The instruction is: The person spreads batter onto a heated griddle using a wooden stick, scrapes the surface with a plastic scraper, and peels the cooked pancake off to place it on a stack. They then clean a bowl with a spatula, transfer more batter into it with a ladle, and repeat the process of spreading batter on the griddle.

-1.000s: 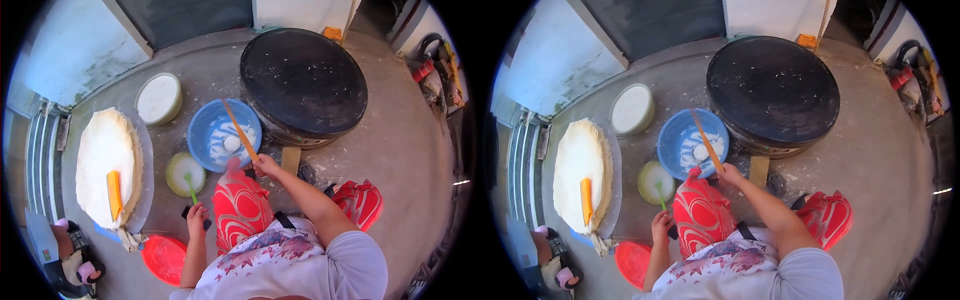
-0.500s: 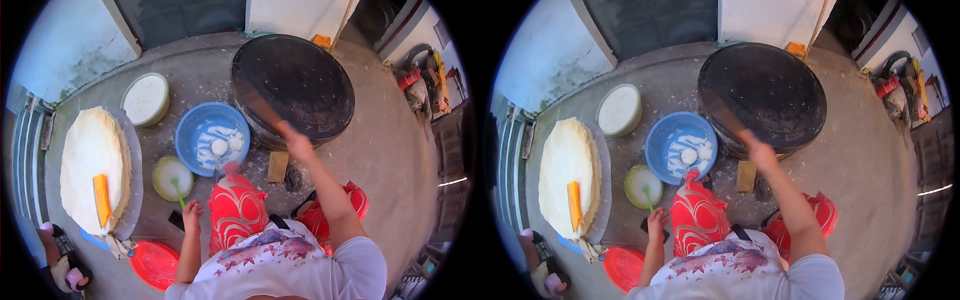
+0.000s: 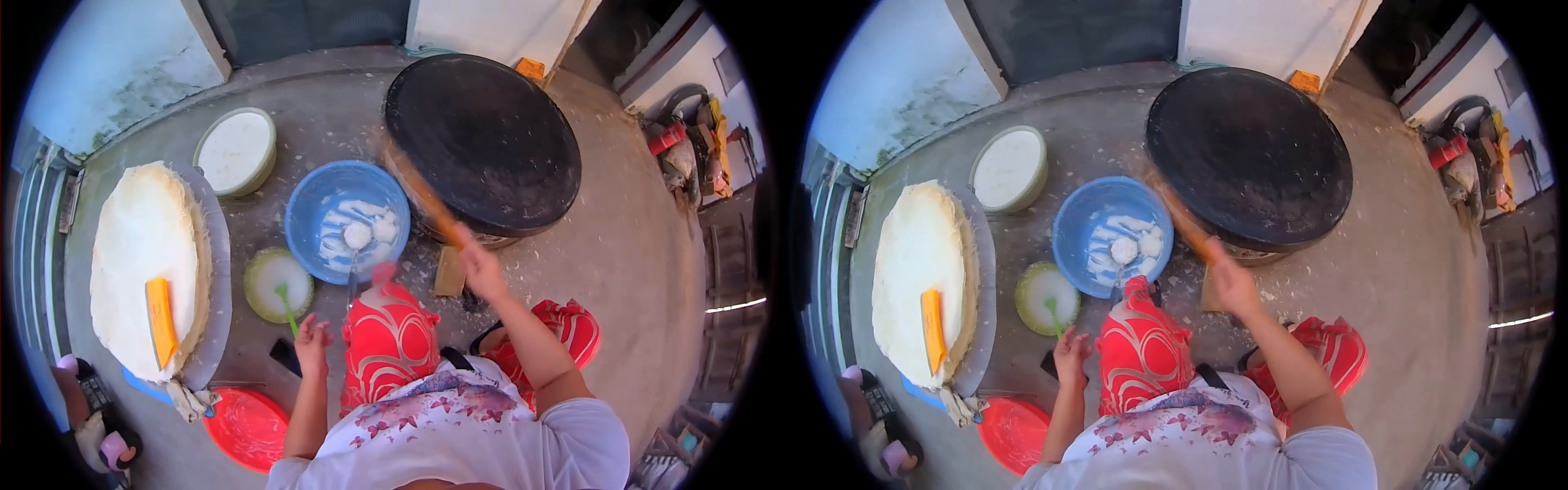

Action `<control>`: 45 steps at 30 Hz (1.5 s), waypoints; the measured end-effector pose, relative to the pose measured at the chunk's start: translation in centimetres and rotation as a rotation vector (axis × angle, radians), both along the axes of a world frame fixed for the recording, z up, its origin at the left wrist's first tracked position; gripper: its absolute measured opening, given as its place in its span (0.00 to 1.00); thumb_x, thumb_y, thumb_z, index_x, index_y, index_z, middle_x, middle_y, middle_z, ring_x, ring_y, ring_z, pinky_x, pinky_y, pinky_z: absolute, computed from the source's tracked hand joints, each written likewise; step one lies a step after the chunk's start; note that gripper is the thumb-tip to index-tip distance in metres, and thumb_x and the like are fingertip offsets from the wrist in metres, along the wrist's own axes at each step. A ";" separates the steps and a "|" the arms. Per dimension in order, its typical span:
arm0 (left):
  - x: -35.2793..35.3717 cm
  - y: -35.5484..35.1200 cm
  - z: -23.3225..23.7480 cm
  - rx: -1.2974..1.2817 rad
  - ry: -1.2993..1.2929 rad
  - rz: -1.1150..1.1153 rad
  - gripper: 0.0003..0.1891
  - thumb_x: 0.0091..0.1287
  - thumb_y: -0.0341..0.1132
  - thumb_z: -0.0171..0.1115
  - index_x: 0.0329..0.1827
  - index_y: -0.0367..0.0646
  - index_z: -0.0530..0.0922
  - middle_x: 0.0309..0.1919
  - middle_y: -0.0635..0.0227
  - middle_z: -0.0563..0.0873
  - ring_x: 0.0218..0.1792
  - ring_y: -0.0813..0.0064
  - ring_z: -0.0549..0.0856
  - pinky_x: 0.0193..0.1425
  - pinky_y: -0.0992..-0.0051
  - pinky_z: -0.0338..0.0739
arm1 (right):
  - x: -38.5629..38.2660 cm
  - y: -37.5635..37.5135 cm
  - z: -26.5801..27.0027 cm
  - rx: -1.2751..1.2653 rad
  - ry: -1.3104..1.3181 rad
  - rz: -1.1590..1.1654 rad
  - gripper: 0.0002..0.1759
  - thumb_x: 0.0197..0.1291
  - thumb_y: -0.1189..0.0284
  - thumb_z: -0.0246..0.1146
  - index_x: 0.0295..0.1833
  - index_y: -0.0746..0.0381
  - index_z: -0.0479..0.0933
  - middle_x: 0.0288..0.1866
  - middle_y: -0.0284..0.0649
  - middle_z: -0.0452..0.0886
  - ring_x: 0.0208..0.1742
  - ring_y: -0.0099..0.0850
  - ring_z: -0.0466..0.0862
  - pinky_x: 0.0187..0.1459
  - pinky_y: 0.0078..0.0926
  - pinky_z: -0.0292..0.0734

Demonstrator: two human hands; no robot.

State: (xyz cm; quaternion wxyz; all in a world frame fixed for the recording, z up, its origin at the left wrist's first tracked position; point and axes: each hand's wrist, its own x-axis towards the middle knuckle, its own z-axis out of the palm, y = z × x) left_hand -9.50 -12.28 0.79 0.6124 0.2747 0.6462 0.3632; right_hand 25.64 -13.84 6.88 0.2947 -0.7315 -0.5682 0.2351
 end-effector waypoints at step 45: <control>-3.2 4.3 -9.5 0.157 1.361 -0.458 0.29 0.54 0.38 0.60 0.61 0.47 0.64 0.55 0.55 0.70 0.54 0.54 0.70 0.54 0.63 0.68 | -10.1 10.2 6.1 -0.162 -0.366 0.681 0.13 0.47 0.69 0.59 0.41 0.58 0.78 0.30 0.46 0.80 0.35 0.42 0.80 0.36 0.38 0.73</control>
